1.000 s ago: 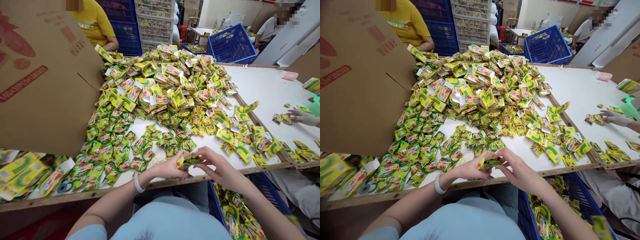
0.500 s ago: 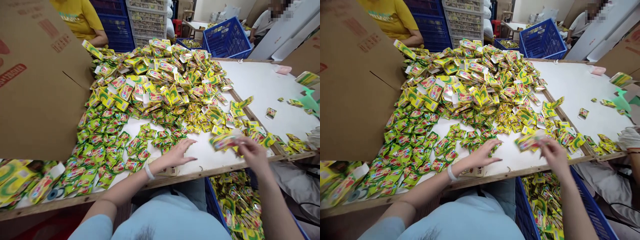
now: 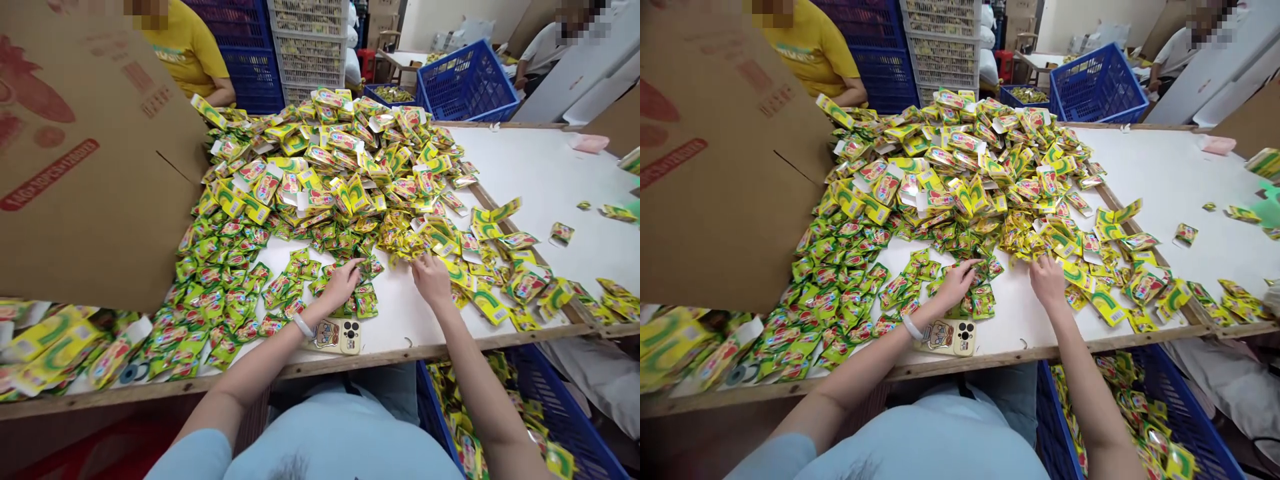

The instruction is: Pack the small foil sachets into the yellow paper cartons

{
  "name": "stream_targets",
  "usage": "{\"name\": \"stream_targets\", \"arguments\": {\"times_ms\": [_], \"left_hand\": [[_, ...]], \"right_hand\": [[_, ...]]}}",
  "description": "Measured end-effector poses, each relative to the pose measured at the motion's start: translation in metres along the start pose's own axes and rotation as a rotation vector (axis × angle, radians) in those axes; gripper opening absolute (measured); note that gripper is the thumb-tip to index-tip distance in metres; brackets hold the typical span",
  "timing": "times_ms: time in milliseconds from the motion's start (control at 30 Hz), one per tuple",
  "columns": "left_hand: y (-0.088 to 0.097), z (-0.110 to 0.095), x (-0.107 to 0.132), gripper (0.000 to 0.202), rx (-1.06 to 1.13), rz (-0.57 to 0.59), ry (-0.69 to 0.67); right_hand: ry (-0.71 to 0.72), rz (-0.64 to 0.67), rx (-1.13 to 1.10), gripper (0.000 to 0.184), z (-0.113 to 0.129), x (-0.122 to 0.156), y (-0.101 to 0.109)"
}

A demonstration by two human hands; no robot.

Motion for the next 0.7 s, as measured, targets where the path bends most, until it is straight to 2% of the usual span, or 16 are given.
{"name": "stream_targets", "arguments": {"times_ms": [67,133,200,300,400,467,533,700], "left_hand": [[0.012,0.010,0.003,0.038,0.125,-0.073,0.088],[0.015,0.011,0.005,0.042,0.248,-0.115,0.107],[0.010,0.005,0.008,0.045,0.430,-0.140,0.104],[0.000,-0.002,0.014,0.045,0.724,-0.195,0.163],[0.000,-0.006,0.021,0.041,0.837,-0.285,0.222],[0.006,-0.008,0.024,0.041,0.845,-0.337,0.220],[0.010,-0.011,0.024,0.043,0.829,-0.337,0.203],[0.002,-0.023,0.028,0.062,0.667,-0.210,0.082]], "right_hand": [[-0.063,-0.031,-0.137,0.024,-0.004,0.018,0.001],[-0.122,-0.022,-0.287,0.032,-0.004,0.041,-0.012],[-0.171,0.018,-0.449,0.036,0.001,0.063,-0.037],[-0.286,0.126,-0.761,0.032,0.014,0.081,-0.078],[-0.387,0.244,-0.951,0.027,0.028,0.086,-0.103],[-0.401,0.294,-0.951,0.024,0.036,0.087,-0.106],[-0.411,0.326,-0.943,0.024,0.040,0.088,-0.105],[-0.433,0.340,-0.953,0.034,0.038,0.092,-0.099]]}}
Point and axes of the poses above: each hand's wrist, its own x-axis away from the middle knuckle, its own y-axis out of the back of the hand, z = x × y, the point moved 9 cm from there along -x, towards the middle knuckle, and after that the axes turned 9 degrees about -y, right-handed, at the moved point
